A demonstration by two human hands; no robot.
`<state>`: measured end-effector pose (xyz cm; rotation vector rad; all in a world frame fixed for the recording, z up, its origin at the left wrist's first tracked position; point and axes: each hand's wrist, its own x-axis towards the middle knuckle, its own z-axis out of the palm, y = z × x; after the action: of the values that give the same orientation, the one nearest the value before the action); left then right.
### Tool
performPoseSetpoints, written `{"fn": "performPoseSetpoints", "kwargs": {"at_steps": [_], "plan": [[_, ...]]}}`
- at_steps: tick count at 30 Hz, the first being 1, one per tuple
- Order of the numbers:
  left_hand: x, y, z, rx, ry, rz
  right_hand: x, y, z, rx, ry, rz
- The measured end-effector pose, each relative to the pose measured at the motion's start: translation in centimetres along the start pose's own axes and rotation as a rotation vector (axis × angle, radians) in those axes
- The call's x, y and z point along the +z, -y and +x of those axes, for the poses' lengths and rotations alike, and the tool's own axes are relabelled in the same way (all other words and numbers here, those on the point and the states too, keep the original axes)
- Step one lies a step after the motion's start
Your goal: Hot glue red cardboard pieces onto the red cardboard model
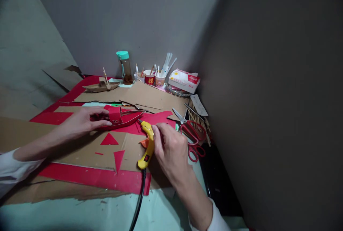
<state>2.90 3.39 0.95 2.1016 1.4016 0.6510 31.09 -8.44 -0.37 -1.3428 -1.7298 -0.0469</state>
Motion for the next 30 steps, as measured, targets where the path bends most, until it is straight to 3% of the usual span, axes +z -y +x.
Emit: {"fn": "performPoseSetpoints", "kwargs": {"at_steps": [4, 12, 18, 22, 30], "plan": [[0.3, -0.2, 0.2, 0.071, 0.026, -0.001, 0.7, 0.5, -1.0, -0.046, 0.085, -0.025], [1.0, 0.7, 0.1, 0.113, -0.043, 0.028, 1.9, 1.3, -2.2, -0.154, 0.354, -0.131], [1.7, 0.3, -0.1, 0.084, -0.071, 0.034, 1.6, 1.7, -2.3, -0.222, 0.382, -0.236], [1.9, -0.6, -0.1, 0.043, -0.093, 0.04, 1.3, 2.0, -2.3, -0.161, 0.409, -0.332], [2.4, -2.1, -0.6, -0.047, -0.115, -0.039, 0.6, 2.7, -1.7, 0.01, 0.657, -0.413]]}}
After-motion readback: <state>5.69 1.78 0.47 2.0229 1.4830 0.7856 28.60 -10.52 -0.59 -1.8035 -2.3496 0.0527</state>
